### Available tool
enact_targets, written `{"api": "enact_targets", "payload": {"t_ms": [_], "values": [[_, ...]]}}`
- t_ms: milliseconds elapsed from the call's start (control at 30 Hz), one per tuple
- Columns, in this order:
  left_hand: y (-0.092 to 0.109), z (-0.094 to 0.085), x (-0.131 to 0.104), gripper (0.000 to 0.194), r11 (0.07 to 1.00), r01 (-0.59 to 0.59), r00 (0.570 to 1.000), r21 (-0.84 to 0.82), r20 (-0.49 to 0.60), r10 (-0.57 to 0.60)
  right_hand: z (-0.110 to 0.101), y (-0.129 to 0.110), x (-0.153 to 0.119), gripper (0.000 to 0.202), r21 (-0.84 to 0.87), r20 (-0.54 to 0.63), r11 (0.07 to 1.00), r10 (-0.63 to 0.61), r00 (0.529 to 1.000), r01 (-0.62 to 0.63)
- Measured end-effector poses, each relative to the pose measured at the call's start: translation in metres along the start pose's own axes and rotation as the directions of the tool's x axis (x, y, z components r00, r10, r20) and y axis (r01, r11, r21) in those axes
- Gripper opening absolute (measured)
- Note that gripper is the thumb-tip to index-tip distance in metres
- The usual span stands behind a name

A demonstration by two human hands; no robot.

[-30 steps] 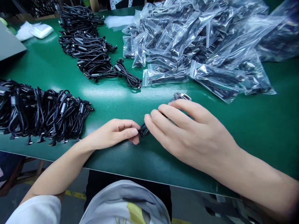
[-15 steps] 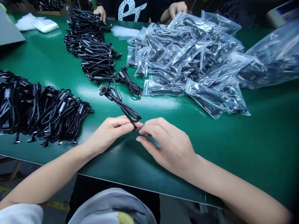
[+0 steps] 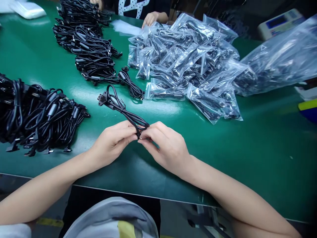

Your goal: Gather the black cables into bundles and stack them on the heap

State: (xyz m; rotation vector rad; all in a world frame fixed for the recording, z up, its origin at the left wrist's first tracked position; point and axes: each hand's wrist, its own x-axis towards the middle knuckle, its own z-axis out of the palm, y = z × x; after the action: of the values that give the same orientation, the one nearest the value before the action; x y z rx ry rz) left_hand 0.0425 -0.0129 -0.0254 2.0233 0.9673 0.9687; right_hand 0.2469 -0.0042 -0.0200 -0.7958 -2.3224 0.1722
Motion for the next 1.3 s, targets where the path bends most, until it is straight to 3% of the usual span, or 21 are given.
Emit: {"api": "enact_targets", "payload": {"t_ms": [167,367,500,900,1100,1300], "values": [[-0.0014,-0.0008,0.0002,0.025,0.999,0.036,0.998,0.031,0.047,-0.038,0.0004,0.0025,0.0015,0.012,-0.026,0.022,0.998,-0.053,0.998,0.053],[0.0002,-0.0019,0.0005,0.024,0.988,-0.003,0.998,0.157,0.061,-0.006,-0.0003,0.0039,0.0042,0.012,0.224,0.097,0.968,0.091,0.991,-0.111],[0.0006,-0.0014,0.0001,0.023,0.971,-0.07,0.997,0.228,0.051,0.06,0.001,0.0049,0.0041,0.015,0.34,0.102,0.927,0.13,0.986,-0.158],[-0.0026,0.0003,-0.0007,0.019,0.919,-0.178,0.983,0.351,0.024,0.181,0.0052,0.0071,0.0007,0.013,0.176,0.048,0.983,0.035,0.998,-0.043],[-0.0046,0.0013,-0.0009,0.015,0.889,-0.236,0.966,0.393,-0.006,0.259,0.0068,0.0069,0.0,0.017,0.295,0.034,0.944,0.146,0.989,-0.15],[-0.0074,0.003,-0.0031,0.016,0.83,-0.305,0.927,0.467,-0.055,0.372,0.006,0.0065,-0.0012,0.015,0.255,0.024,0.954,0.159,0.987,-0.159]]}}
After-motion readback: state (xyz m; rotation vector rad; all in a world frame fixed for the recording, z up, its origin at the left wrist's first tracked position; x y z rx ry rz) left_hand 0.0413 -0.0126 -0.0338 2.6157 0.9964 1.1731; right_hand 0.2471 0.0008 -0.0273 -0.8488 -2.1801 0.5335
